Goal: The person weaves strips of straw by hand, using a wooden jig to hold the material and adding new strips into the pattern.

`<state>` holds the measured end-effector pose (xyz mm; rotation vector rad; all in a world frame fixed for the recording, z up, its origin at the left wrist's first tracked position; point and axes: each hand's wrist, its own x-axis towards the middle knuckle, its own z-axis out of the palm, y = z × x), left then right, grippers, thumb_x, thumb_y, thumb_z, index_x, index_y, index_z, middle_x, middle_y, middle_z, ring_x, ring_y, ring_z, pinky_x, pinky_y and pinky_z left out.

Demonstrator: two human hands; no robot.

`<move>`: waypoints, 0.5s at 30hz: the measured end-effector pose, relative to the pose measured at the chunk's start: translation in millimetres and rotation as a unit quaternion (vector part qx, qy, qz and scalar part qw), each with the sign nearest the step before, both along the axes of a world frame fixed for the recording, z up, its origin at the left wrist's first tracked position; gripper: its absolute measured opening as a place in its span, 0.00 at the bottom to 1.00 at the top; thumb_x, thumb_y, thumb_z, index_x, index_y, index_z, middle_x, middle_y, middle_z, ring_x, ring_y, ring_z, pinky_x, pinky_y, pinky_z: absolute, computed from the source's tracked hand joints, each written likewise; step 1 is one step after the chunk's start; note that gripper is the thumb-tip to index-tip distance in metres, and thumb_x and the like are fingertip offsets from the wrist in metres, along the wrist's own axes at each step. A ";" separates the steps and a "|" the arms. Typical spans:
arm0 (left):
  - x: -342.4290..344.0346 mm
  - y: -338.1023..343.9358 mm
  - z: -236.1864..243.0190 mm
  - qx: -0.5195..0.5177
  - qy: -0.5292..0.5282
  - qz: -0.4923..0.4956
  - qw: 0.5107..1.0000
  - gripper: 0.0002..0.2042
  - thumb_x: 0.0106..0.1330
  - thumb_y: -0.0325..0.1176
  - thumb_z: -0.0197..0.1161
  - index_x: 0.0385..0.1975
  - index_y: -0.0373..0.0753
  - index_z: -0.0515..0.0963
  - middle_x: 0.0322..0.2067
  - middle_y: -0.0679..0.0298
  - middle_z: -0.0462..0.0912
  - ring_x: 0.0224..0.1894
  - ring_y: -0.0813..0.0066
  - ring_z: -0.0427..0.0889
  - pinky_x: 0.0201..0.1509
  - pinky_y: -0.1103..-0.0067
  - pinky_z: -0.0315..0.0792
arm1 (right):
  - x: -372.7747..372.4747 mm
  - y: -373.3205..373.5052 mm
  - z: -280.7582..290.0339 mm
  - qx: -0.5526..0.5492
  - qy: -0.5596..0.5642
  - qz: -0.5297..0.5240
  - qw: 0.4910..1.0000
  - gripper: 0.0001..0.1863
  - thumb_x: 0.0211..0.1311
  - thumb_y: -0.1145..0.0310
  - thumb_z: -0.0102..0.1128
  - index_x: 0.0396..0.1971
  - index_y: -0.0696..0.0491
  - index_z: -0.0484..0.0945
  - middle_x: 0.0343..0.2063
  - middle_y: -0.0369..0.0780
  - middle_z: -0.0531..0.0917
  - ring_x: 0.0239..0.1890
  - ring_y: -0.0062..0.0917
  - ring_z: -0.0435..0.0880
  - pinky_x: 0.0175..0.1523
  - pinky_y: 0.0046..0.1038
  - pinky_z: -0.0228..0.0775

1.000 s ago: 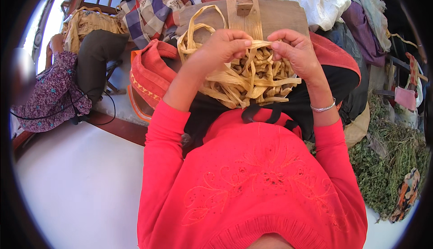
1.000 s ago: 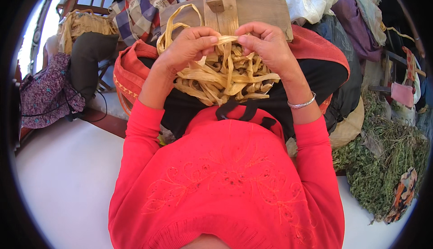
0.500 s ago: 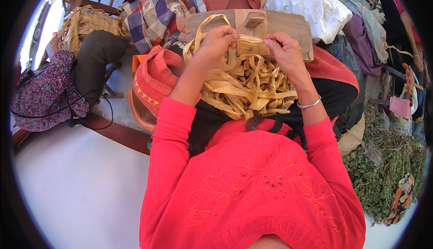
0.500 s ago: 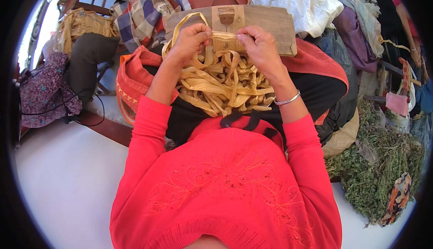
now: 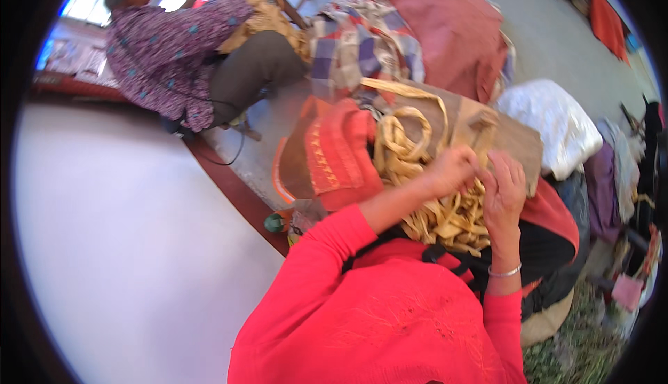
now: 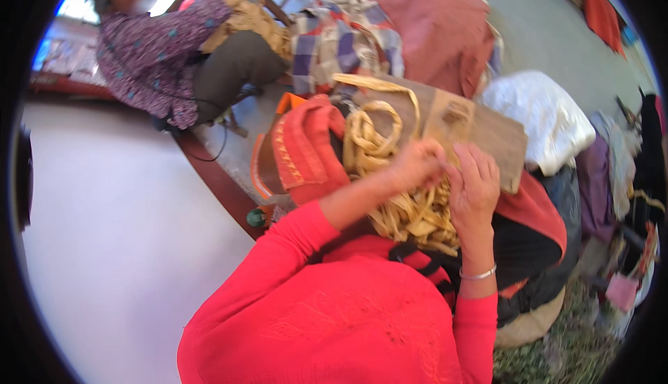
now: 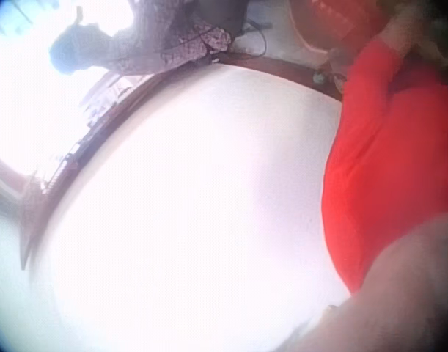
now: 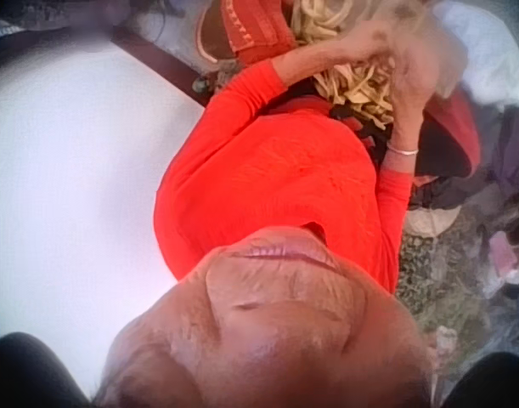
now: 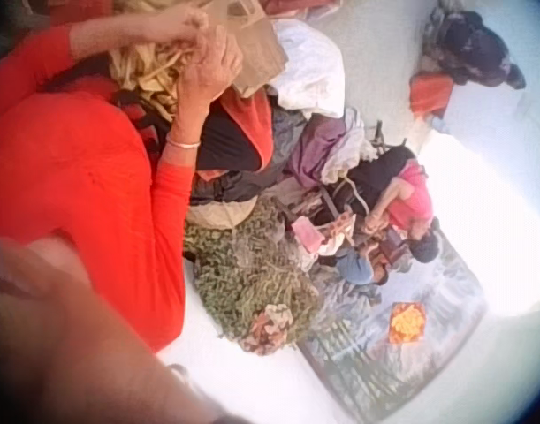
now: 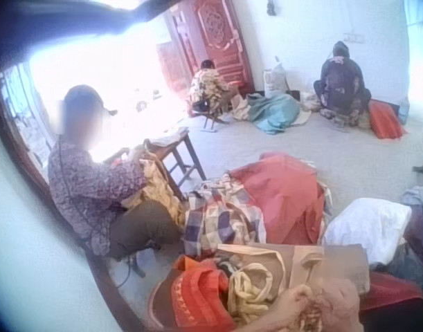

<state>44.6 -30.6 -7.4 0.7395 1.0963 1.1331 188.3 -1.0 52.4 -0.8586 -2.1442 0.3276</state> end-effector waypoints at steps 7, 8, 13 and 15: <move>-12.8 -37.0 49.8 0.128 0.134 -0.165 0.969 0.09 0.68 0.36 0.53 0.36 0.37 0.75 0.18 0.59 0.76 0.20 0.68 0.79 0.22 0.75 0.68 | 41.2 1.0 -5.4 -0.174 -0.063 -0.016 0.983 0.12 0.62 0.69 0.57 0.20 0.57 0.71 0.14 0.46 0.71 0.17 0.41 0.71 0.23 0.34 0.61; -20.7 -33.5 60.8 0.228 0.260 -0.137 0.928 0.10 0.68 0.37 0.53 0.35 0.37 0.76 0.19 0.58 0.77 0.21 0.65 0.79 0.24 0.74 0.68 | 44.4 -5.9 1.3 -0.208 -0.082 0.015 0.974 0.12 0.61 0.70 0.56 0.19 0.58 0.70 0.13 0.46 0.70 0.16 0.39 0.71 0.22 0.34 0.60; -19.7 -21.0 116.3 0.286 0.284 -0.140 0.904 0.13 0.67 0.40 0.54 0.30 0.36 0.76 0.22 0.57 0.77 0.24 0.65 0.76 0.31 0.74 0.69 | 38.5 -63.4 88.0 -0.496 0.089 0.223 0.834 0.07 0.55 0.77 0.54 0.24 0.60 0.81 0.11 0.35 0.72 0.14 0.16 0.71 0.22 0.21 0.60; 1.7 -22.1 98.0 0.288 0.153 -0.096 0.940 0.12 0.68 0.39 0.53 0.35 0.35 0.74 0.26 0.60 0.77 0.29 0.70 0.77 0.34 0.75 0.69 | 44.5 -55.8 65.3 -0.546 0.321 0.254 0.731 0.09 0.56 0.78 0.56 0.36 0.62 0.82 0.17 0.35 0.77 0.16 0.13 0.72 0.25 0.14 0.61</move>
